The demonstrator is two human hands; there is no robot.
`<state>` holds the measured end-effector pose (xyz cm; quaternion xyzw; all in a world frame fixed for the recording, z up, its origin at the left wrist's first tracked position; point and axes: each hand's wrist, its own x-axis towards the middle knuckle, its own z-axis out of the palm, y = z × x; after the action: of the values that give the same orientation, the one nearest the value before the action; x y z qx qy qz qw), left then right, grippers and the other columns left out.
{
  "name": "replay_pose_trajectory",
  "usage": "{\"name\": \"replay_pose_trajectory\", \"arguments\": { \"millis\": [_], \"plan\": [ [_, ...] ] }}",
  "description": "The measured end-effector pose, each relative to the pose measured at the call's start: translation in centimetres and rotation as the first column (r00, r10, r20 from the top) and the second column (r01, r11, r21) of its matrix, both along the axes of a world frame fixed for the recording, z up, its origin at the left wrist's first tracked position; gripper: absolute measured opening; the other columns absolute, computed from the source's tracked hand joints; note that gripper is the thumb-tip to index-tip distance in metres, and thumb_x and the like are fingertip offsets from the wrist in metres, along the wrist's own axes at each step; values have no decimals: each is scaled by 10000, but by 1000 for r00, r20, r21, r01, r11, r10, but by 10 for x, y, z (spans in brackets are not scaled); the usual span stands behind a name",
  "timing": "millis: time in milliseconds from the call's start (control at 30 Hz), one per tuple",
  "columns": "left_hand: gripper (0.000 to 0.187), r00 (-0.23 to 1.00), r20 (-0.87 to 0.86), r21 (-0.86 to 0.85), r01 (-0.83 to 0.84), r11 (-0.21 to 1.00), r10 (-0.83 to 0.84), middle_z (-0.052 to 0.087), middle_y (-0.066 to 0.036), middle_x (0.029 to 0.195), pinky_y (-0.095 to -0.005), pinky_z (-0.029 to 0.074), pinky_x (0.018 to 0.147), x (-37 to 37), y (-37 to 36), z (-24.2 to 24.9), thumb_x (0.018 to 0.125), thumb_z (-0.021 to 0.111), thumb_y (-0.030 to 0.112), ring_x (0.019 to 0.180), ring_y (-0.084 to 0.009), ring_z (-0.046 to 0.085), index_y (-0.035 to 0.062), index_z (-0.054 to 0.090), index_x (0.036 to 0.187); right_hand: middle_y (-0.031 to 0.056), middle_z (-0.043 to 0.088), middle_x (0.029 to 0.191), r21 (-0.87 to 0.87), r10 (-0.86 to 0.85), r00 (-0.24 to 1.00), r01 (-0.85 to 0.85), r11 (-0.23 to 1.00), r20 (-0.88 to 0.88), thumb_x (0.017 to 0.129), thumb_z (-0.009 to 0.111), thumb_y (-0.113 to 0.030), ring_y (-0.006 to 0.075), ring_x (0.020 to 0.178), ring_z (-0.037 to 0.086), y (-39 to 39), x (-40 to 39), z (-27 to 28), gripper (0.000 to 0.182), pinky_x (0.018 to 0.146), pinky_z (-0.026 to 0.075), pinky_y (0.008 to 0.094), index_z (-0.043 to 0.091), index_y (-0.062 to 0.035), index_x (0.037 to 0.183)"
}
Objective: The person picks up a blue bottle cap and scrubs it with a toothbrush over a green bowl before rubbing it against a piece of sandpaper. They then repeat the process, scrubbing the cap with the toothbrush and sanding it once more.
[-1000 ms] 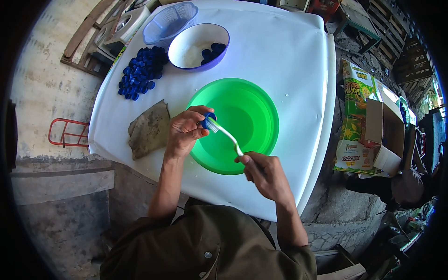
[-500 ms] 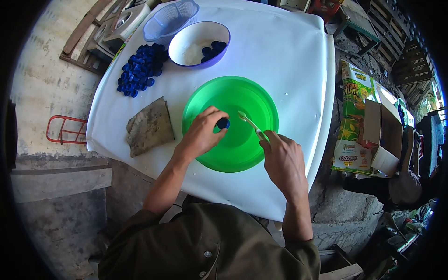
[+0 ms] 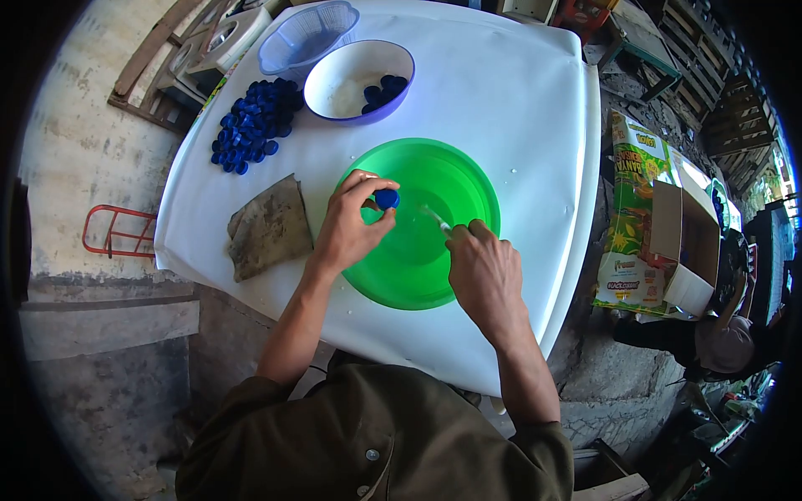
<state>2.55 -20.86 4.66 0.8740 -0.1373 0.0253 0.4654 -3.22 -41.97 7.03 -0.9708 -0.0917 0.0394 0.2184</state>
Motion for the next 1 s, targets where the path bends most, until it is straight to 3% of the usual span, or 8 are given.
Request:
{"name": "replay_pose_trajectory", "arguments": {
  "millis": [33,233,400,433,533,567,867,1000],
  "plan": [
    [335,999,17,-69,39,997,-38,602,-113,1125,-321,562,838,2,4,-2,815,688,-17,949,-205,654,30,679,1147,158,653,847,1,-4,1000,4,1000,-5,912,645,-124,362,679,668,-1,0,-1,127,605,524,459,690,-7,896],
    [360,987,-105,-487,57,871,-123,607,-102,1203,-337,550,850,1,12,2,881,678,5,990,-170,630,3,640,1239,208,674,853,219,-80,997,73,973,21,936,635,-130,407,728,657,-6,-2,6,164,647,510,471,670,22,986],
    [358,968,-194,-608,6,794,-156,586,-109,1224,-311,537,920,-2,13,6,919,679,35,1080,-183,604,-49,606,1260,235,689,865,476,-185,982,148,867,30,976,602,-112,401,710,657,-12,-8,16,177,644,503,426,649,46,1041],
    [364,965,-209,-612,-1,791,-160,581,-111,1229,-307,534,929,-3,13,7,921,682,42,1093,-187,601,-57,601,1262,207,678,811,528,-142,989,103,843,35,985,585,-83,349,641,645,-13,-11,15,149,626,496,393,621,51,1040],
    [378,963,-187,-657,25,754,-195,573,-108,1233,-307,532,937,-5,11,5,917,688,40,1104,-186,597,-52,597,1272,177,654,763,689,-76,956,258,677,-283,981,581,-58,290,610,628,-12,-19,16,135,609,488,375,592,46,1066],
    [375,960,-187,-663,32,748,-208,571,-107,1235,-306,531,939,-6,11,6,917,689,39,1106,-186,596,-52,598,1269,155,631,738,737,-50,966,226,637,-252,978,570,-33,261,604,608,-11,-22,11,121,593,482,364,572,39,1075],
    [360,937,-216,-736,29,676,-275,610,-112,1204,-295,520,938,-9,8,2,925,675,34,1061,-170,620,-58,594,1263,233,681,884,583,-112,989,34,812,98,943,600,9,340,740,702,4,-24,-4,209,655,533,395,607,53,1147],
    [332,946,-195,-754,24,656,-259,660,-116,1146,-283,515,919,-7,13,-1,946,646,44,1003,-161,642,-59,595,1257,237,694,946,615,-123,992,74,785,39,926,629,9,379,776,703,2,-29,1,211,661,542,390,623,66,1129]
  ]
}}
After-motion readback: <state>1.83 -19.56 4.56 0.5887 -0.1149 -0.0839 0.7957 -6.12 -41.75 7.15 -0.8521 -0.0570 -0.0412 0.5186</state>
